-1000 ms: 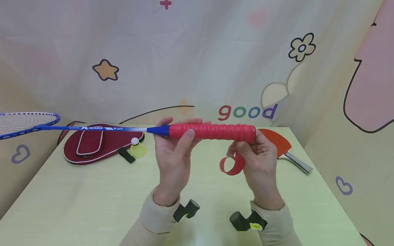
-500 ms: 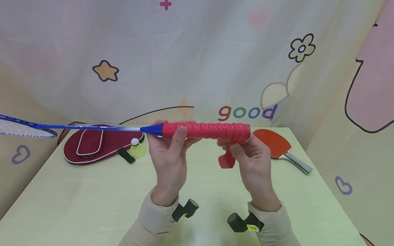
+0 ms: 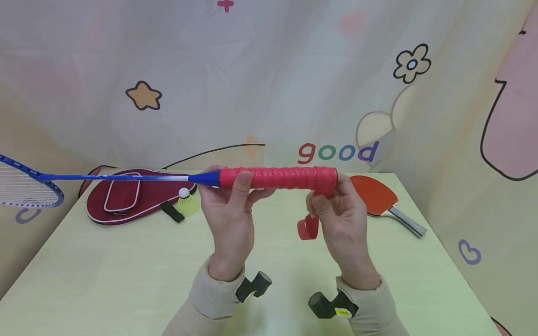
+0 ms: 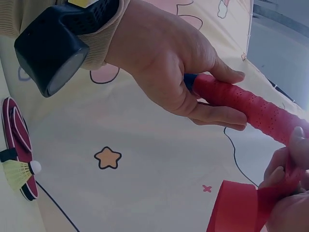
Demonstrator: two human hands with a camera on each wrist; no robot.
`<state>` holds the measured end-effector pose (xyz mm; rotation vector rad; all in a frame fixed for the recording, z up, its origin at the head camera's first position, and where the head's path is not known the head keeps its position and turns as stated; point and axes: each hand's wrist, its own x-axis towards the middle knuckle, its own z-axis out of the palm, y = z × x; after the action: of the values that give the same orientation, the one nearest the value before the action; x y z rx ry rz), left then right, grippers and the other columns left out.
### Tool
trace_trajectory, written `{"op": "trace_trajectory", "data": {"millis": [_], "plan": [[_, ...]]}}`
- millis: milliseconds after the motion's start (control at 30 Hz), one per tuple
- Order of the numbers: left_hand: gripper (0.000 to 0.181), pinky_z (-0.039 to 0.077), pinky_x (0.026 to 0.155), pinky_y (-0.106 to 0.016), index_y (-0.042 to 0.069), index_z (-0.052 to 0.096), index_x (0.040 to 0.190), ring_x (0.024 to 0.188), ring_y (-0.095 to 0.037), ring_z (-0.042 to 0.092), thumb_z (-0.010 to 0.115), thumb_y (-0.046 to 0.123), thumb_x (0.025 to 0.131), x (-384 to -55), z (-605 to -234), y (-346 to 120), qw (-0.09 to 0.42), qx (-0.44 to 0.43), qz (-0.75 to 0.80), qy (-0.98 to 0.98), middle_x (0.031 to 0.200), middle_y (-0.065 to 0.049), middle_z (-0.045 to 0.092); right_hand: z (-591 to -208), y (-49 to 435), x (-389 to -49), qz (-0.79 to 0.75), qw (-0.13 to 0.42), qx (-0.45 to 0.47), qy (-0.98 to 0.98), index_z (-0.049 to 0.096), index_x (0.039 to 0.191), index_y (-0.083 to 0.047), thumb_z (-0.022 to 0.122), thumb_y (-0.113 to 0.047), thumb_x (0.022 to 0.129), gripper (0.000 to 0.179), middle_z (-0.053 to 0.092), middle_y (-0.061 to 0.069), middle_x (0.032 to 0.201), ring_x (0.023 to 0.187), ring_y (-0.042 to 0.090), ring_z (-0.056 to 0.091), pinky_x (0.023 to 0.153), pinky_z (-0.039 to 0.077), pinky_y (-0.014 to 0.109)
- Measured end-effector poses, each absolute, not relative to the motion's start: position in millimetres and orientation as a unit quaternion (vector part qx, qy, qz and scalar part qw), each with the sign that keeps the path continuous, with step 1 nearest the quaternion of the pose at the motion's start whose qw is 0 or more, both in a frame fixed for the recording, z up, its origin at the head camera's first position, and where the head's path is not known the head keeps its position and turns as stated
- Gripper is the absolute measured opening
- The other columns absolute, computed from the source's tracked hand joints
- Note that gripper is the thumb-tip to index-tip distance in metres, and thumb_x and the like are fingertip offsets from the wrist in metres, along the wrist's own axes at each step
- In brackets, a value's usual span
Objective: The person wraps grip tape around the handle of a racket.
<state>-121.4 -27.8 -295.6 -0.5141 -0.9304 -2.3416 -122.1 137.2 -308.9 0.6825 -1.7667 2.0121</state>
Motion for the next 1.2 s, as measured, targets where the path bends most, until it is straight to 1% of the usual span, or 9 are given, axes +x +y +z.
{"op": "trace_trajectory", "data": {"millis": [167, 233, 367, 433, 500, 633, 833, 1000, 1200], "plan": [[0.054, 0.057, 0.074, -0.044, 0.008, 0.037, 0.119, 0.094, -0.027, 0.064, 0.074, 0.028, 0.085, -120.3, -295.5, -27.8, 0.276, -0.188, -0.871, -0.36, 0.103, -0.012, 0.054, -308.8, 136.9, -120.0, 0.722, 0.193, 0.241, -0.62, 0.057, 0.121, -0.004, 0.056, 0.001, 0.095, 0.026, 0.057, 0.007, 0.086, 0.077, 0.02, 0.054, 0.071, 0.05, 0.029], [0.055, 0.057, 0.079, -0.045, 0.009, 0.036, 0.121, 0.098, -0.03, 0.065, 0.073, 0.03, 0.086, -119.5, -295.0, -27.4, 0.266, -0.196, -0.873, -0.358, 0.107, -0.013, 0.057, -309.2, 136.6, -118.9, 0.726, 0.195, 0.236, -0.616, 0.058, 0.12, -0.003, 0.057, 0.0, 0.095, 0.025, 0.057, 0.007, 0.084, 0.076, 0.02, 0.054, 0.073, 0.05, 0.029], [0.046, 0.05, 0.092, -0.047, 0.012, 0.032, 0.127, 0.11, -0.036, 0.062, 0.065, 0.014, 0.094, -118.7, -294.0, -26.8, 0.233, -0.237, -0.881, -0.336, 0.12, -0.017, 0.059, -308.6, 136.7, -117.5, 0.734, 0.197, 0.218, -0.613, 0.057, 0.122, -0.001, 0.058, -0.005, 0.097, 0.025, 0.057, 0.008, 0.085, 0.076, 0.021, 0.054, 0.075, 0.05, 0.031], [0.043, 0.048, 0.095, -0.048, 0.012, 0.031, 0.128, 0.11, -0.037, 0.062, 0.059, 0.005, 0.096, -118.4, -293.8, -27.0, 0.223, -0.248, -0.884, -0.328, 0.121, -0.018, 0.059, -308.0, 137.1, -116.8, 0.736, 0.198, 0.209, -0.613, 0.057, 0.121, -0.001, 0.058, -0.006, 0.096, 0.025, 0.056, 0.008, 0.085, 0.076, 0.021, 0.054, 0.075, 0.05, 0.03], [0.042, 0.049, 0.093, -0.047, 0.011, 0.031, 0.128, 0.106, -0.037, 0.064, 0.056, 0.0, 0.096, -118.4, -294.1, -27.5, 0.224, -0.248, -0.881, -0.335, 0.119, -0.019, 0.058, -307.5, 137.3, -116.5, 0.735, 0.202, 0.202, -0.615, 0.058, 0.12, -0.001, 0.059, -0.005, 0.096, 0.024, 0.057, 0.008, 0.085, 0.076, 0.021, 0.054, 0.074, 0.05, 0.03], [0.042, 0.052, 0.088, -0.046, 0.008, 0.033, 0.125, 0.099, -0.035, 0.068, 0.061, 0.006, 0.095, -119.4, -294.7, -28.9, 0.243, -0.23, -0.874, -0.353, 0.112, -0.019, 0.059, -307.0, 137.4, -116.9, 0.723, 0.213, 0.196, -0.628, 0.061, 0.115, -0.002, 0.061, 0.001, 0.093, 0.022, 0.06, 0.007, 0.086, 0.076, 0.021, 0.056, 0.073, 0.051, 0.029], [0.045, 0.054, 0.083, -0.046, 0.007, 0.035, 0.122, 0.099, -0.032, 0.067, 0.068, 0.012, 0.091, -119.0, -294.8, -28.5, 0.264, -0.217, -0.866, -0.364, 0.11, -0.019, 0.059, -307.6, 139.1, -118.5, 0.708, 0.226, 0.191, -0.641, 0.064, 0.11, -0.006, 0.066, -0.004, 0.091, 0.02, 0.062, 0.008, 0.089, 0.077, 0.023, 0.058, 0.073, 0.053, 0.031], [0.044, 0.055, 0.081, -0.044, 0.006, 0.035, 0.119, 0.098, -0.029, 0.066, 0.069, 0.013, 0.091, -117.7, -294.4, -27.0, 0.266, -0.211, -0.866, -0.367, 0.108, -0.017, 0.06, -308.0, 140.0, -119.1, 0.721, 0.225, 0.207, -0.622, 0.065, 0.109, -0.007, 0.064, 0.002, 0.091, 0.02, 0.064, 0.008, 0.097, 0.085, 0.023, 0.058, 0.075, 0.054, 0.031], [0.048, 0.057, 0.076, -0.044, 0.004, 0.035, 0.117, 0.094, -0.028, 0.066, 0.072, 0.015, 0.088, -119.2, -294.5, -27.2, 0.278, -0.209, -0.866, -0.359, 0.105, -0.015, 0.057, -307.2, 138.9, -119.4, 0.722, 0.218, 0.211, -0.622, 0.064, 0.109, -0.007, 0.066, -0.005, 0.092, 0.017, 0.061, 0.006, 0.086, 0.077, 0.019, 0.057, 0.071, 0.052, 0.028]]}}
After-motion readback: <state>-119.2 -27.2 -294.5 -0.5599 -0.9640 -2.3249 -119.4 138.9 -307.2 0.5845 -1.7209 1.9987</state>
